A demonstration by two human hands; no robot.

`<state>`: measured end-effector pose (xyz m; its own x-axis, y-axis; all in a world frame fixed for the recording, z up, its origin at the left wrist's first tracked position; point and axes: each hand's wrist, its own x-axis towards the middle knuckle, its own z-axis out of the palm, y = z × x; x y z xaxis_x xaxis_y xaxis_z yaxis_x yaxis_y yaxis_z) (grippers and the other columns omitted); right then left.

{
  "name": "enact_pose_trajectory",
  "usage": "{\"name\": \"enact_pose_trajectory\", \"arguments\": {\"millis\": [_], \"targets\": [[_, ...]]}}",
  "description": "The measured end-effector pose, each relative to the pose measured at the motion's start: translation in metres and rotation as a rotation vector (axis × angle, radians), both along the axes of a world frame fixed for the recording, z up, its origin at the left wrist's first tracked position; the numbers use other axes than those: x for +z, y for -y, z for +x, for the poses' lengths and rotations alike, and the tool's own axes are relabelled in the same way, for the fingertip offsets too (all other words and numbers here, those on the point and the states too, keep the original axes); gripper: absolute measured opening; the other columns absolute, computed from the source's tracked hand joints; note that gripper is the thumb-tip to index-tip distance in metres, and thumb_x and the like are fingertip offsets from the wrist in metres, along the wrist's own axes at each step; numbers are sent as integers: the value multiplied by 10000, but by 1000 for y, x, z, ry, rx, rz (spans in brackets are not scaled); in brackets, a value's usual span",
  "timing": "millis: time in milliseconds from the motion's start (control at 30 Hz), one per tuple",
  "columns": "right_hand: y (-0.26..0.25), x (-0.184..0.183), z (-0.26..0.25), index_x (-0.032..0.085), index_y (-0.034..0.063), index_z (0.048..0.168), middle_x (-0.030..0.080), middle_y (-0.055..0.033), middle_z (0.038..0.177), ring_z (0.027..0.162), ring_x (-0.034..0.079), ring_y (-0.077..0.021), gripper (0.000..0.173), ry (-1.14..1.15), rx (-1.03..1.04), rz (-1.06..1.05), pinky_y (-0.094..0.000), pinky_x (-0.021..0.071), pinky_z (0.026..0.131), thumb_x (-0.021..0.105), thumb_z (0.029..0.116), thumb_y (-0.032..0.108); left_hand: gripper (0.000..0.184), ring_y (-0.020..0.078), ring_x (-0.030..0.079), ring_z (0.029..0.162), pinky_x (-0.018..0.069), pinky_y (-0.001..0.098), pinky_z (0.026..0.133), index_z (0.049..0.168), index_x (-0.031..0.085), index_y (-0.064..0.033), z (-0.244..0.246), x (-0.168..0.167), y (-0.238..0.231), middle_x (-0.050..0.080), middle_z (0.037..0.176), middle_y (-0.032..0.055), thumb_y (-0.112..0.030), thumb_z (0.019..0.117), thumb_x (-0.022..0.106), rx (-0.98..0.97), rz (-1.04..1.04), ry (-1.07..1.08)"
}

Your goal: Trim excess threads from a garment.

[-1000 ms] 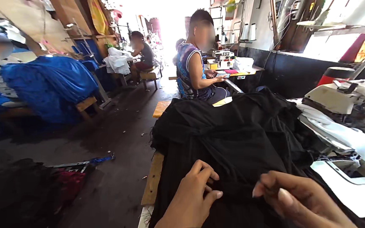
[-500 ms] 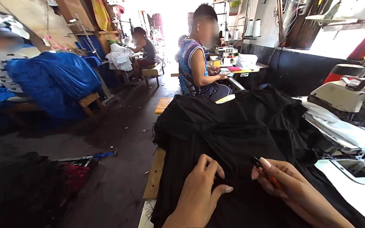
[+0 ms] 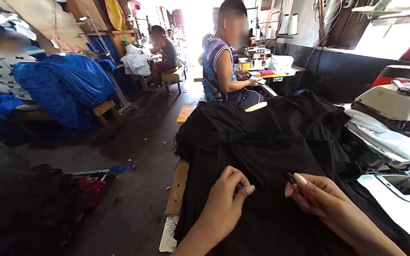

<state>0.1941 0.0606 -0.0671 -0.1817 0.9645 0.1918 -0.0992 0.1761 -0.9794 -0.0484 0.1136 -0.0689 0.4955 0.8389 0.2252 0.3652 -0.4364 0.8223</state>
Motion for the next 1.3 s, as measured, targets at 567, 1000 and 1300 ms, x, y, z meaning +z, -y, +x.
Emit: {"name": "enact_pose_trajectory", "arguments": {"millis": [567, 1000, 1300], "targets": [[5, -9, -19, 709, 142, 838, 549, 149, 636, 542, 456, 106, 310, 437, -178, 220, -94, 365, 491, 626, 991, 399, 188, 45, 623, 950, 530, 165, 795, 1058, 683, -46, -3, 10, -4, 588, 1144, 66, -209, 1022, 596, -20, -221, 60], [2, -24, -56, 599, 114, 627, 543, -4, 572, 498, 540, -144, 424, 1019, -564, 456, -343, 397, 438, 581, 934, 405, 146, 24, 604, 945, 520, 133, 770, 1016, 671, -35, -1, 3, -3, 556, 1122, 63, -153, 1009, 586, -17, -159, 146], [23, 9, 5, 676, 183, 871, 631, 131, 620, 430, 452, 81, 429, 68, -281, 23, -103, 346, 387, 359, 1114, 341, 213, 120, 670, 864, 582, 273, 666, 1071, 733, -104, -64, 48, -7, 630, 1186, 77, -247, 930, 663, 320, 474, -132]]}}
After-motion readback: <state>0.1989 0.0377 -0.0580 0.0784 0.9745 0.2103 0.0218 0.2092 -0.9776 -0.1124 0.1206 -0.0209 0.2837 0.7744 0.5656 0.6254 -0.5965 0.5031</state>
